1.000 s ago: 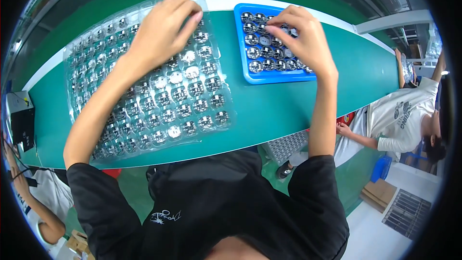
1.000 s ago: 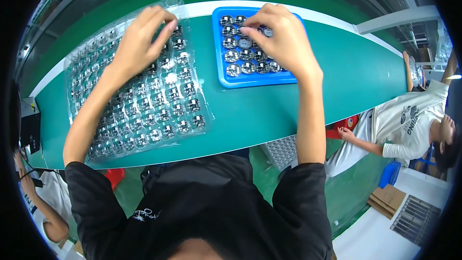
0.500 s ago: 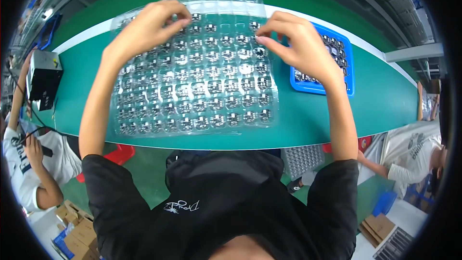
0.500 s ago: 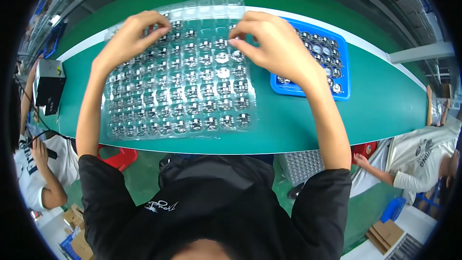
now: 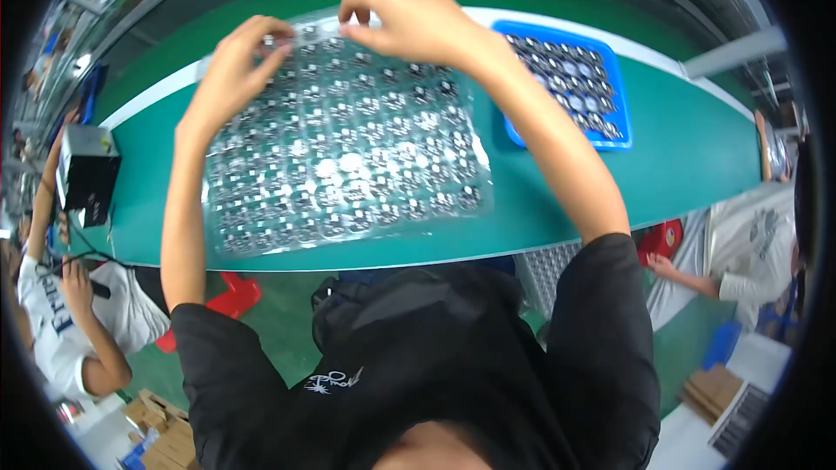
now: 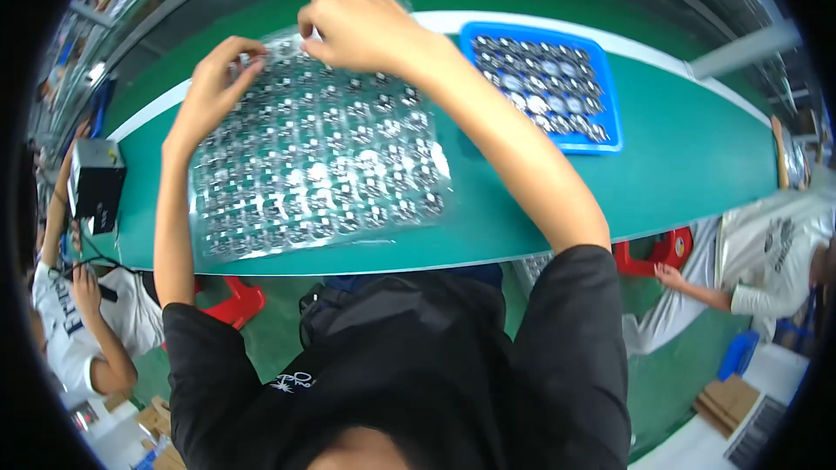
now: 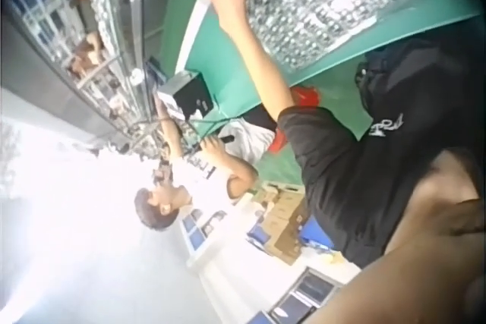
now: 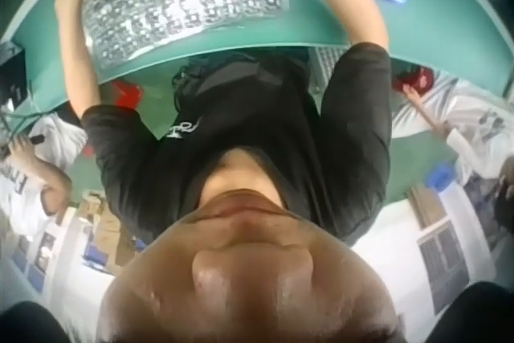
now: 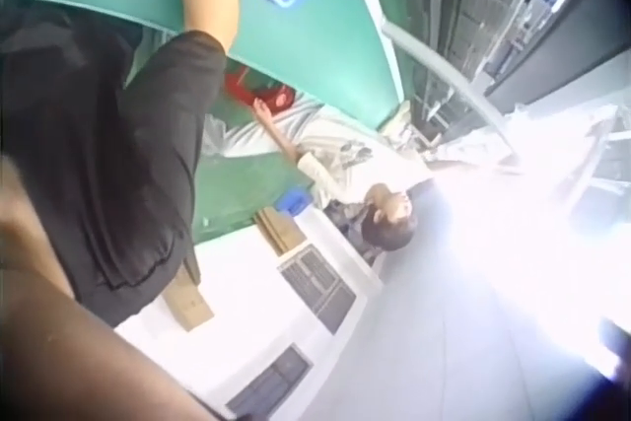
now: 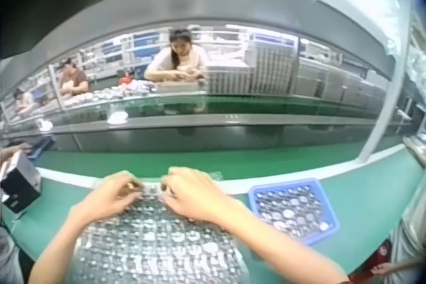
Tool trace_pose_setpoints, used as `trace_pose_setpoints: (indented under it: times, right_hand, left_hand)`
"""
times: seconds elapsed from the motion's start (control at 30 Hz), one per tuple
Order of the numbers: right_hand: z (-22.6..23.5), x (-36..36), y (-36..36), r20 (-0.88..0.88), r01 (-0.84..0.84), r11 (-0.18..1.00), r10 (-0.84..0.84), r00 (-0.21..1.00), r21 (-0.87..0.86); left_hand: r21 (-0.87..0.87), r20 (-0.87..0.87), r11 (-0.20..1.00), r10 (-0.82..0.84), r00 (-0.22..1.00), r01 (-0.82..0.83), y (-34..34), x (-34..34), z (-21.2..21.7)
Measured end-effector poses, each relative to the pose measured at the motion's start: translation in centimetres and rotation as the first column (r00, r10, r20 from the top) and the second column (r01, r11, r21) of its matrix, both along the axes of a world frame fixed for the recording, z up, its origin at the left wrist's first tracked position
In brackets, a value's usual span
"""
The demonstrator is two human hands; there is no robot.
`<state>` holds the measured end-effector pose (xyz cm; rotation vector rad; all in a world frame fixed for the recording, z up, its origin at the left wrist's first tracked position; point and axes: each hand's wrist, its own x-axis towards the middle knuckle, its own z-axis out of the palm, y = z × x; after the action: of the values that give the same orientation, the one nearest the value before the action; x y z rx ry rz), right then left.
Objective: Sorting and placing small electronic components from a blue tray into a plastic blister sheet for packaging or further assembly.
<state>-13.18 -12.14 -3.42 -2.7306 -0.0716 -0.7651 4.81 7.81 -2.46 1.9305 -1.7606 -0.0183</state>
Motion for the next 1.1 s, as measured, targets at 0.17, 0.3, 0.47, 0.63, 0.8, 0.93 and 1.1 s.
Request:
trace_pose_setpoints:
  times: [0.17, 0.3, 0.47, 0.63, 0.8, 0.93, 1.1]
  right_hand:
    - [4.7, -8.3, -4.6, 0.080, 0.135, 0.991, -0.134, 0.988, -0.006]
    - [3.5, -18.8, -9.5, 0.024, 0.443, 0.856, -0.465, 0.885, 0.265]
    - [-0.3, -22.3, -9.4, -0.033, 0.548, 0.779, -0.566, 0.824, 0.305]
    - [-0.1, -19.9, -5.8, -0.021, 0.377, 0.835, -0.403, 0.915, 0.400]
    - [0.3, -11.6, -0.6, -0.022, -0.006, 0.980, 0.010, 1.000, 0.197]
    - [-0.6, -4.2, 1.9, -0.168, -0.048, 0.999, 0.052, 0.984, 0.025]
    - [-1.0, 0.0, 2.7, -0.280, 0.050, 0.998, -0.062, 0.958, -0.049]
  left_hand:
    - [0.028, -0.070, 0.999, 0.036, 0.997, -0.034, -0.2, -2.1, 0.7]
    - [-0.041, -0.076, 0.996, -0.081, 0.994, 0.078, -2.5, -4.7, 1.0]
    - [-0.080, 0.066, 0.968, -0.232, 0.970, 0.237, -5.8, -6.9, 1.6]
    - [0.016, -0.007, 1.000, 0.010, 1.000, -0.010, -5.1, -2.8, 2.3]
    - [0.044, -0.027, 0.996, 0.074, 0.997, -0.072, -3.7, -1.1, 0.9]
    - [0.072, -0.053, 0.990, 0.124, 0.991, -0.120, -3.2, -0.5, -0.7]
    - [0.072, 0.049, 0.990, 0.120, 0.992, -0.123, -3.4, 0.2, -1.3]
